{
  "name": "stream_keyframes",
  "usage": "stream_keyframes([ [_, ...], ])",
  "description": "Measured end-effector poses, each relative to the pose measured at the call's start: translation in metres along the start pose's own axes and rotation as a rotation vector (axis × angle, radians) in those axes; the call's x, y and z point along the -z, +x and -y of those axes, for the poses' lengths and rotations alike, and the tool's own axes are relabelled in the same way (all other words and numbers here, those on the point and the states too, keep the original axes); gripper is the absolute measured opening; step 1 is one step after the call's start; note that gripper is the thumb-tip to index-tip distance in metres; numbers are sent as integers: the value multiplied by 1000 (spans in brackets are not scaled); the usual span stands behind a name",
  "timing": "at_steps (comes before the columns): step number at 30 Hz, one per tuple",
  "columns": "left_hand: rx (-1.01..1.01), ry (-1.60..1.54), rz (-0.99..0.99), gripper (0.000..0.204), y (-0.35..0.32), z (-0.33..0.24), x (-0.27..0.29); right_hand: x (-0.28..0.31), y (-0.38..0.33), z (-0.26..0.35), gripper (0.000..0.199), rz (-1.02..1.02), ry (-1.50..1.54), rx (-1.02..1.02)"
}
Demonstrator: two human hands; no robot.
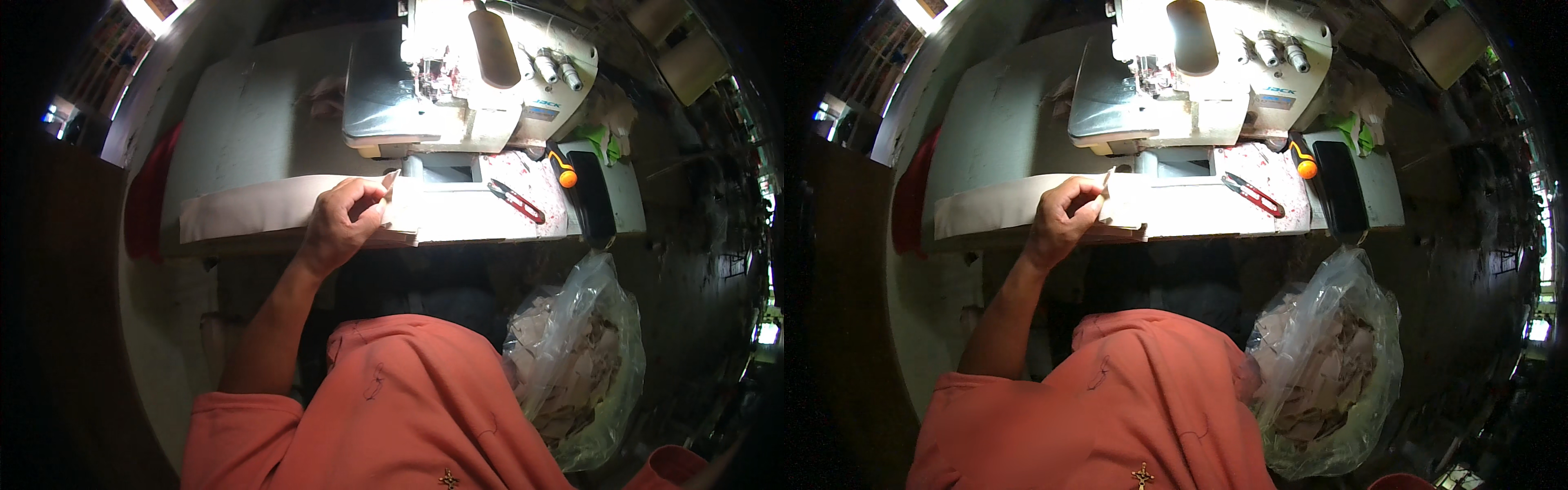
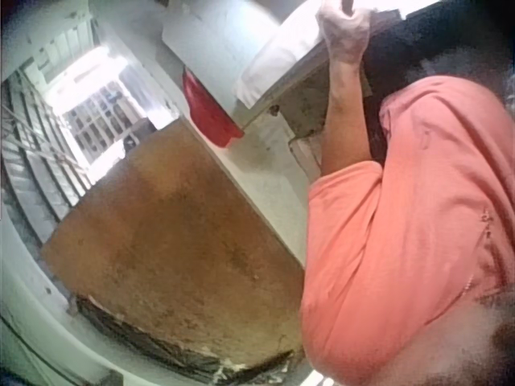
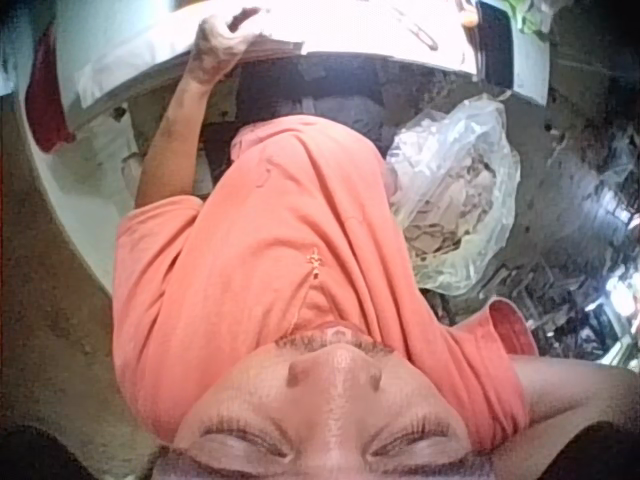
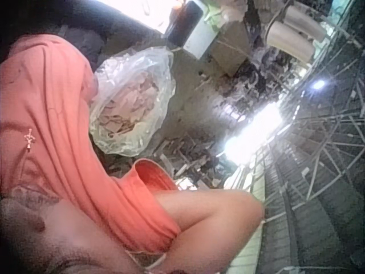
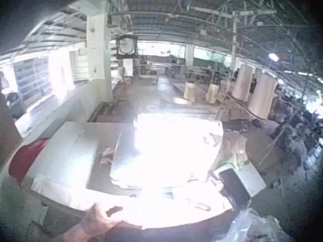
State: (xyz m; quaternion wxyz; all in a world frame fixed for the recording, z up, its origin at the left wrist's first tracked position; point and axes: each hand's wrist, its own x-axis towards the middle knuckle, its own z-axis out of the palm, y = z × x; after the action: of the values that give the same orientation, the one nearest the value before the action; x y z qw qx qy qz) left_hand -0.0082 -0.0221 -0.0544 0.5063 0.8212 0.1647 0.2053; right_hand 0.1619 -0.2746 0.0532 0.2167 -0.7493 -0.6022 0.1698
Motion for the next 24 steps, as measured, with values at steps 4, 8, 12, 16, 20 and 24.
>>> stream_keyframes([
  [4,34,-104,-36,10,1,-4,-1,2,0,-1,29,0,6,-3],
  [8,0,-150,-86,17,1,0,-2,2,0,0,31,7,-2,-1],
  [12,-191,89,3,30,4,6,9,4,5,3,33,28,-32,4],
  [16,-91,-194,-154,32,1,8,6,14,9,13,35,16,-72,18],
  [20,-33,-367,-333,34,-6,-1,6,5,28,33,37,-384,300,-9],
  [24,-176,22,-326,32,-16,-10,13,-116,93,37,41,-55,1547,-100],
])
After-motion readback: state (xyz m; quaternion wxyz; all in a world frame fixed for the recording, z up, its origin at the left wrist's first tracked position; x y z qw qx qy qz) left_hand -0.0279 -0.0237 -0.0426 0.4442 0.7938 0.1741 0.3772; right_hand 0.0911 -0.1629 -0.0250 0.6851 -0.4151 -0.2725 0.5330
